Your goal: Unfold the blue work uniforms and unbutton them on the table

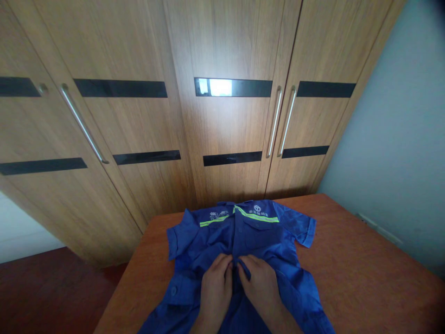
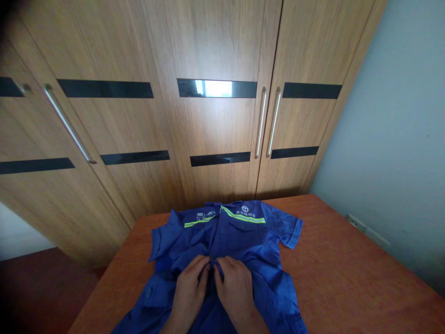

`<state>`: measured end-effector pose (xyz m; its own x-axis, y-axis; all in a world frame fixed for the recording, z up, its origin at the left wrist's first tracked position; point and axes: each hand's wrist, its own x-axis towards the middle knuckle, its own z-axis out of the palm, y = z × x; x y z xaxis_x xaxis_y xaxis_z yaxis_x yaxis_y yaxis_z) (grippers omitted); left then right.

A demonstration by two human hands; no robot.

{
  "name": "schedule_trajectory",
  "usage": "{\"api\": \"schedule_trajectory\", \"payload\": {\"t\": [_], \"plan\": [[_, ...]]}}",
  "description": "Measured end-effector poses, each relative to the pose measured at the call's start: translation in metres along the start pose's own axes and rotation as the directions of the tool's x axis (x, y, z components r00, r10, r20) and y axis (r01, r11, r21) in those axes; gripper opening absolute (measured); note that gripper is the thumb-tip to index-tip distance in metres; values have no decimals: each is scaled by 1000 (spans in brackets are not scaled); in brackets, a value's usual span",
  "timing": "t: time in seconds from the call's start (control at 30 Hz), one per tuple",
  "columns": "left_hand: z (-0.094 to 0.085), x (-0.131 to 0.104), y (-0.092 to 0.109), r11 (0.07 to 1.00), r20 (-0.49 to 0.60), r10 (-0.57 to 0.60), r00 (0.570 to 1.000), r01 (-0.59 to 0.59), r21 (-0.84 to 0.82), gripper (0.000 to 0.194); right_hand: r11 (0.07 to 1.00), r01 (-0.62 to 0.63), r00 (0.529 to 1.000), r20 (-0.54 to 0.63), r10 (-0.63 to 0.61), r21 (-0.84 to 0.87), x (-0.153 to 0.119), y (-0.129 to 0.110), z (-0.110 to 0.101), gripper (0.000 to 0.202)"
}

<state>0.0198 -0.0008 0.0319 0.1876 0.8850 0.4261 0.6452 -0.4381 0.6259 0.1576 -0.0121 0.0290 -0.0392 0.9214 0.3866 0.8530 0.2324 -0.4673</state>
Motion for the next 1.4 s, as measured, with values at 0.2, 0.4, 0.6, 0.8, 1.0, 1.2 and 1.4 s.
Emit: {"api": "schedule_trajectory", "payload": {"t": [0.2, 0.4, 0.6, 0.8, 1.0, 1.2, 1.4], "plan": [[-2, -2, -1, 1000, 25, -4, 1000, 4, 7, 31, 1000, -12, 999, -34, 11, -24, -3, -2, 8, 25], [-5, -6, 0, 999, 110, -32, 993, 32, 3, 31, 999, -40, 999, -9, 40, 33, -1, 3, 9, 29], [-7, -9, 2, 1000, 126, -17, 992, 17, 2, 30, 980, -87, 995, -41, 96, 180, 6, 7, 2, 29], [-36, -7, -24, 990, -54, -2, 999, 10, 139, 29, 915, -212, 951, -144, 274, 343, 16, 33, -32, 33], [-73, -3, -49, 954, -168, 1, 986, 50, 297, 30, 909, -245, 936, -162, 313, 338, 14, 75, -50, 35], [-62, -3, -49, 848, 74, -117, 990, 60, 526, 34, 989, -137, 991, -5, 136, -65, 15, 78, -39, 31], [-54, -4, -20, 884, -37, 117, 992, -87, 459, 44, 998, 53, 997, -60, -54, -14, 26, 31, -43, 34]]}}
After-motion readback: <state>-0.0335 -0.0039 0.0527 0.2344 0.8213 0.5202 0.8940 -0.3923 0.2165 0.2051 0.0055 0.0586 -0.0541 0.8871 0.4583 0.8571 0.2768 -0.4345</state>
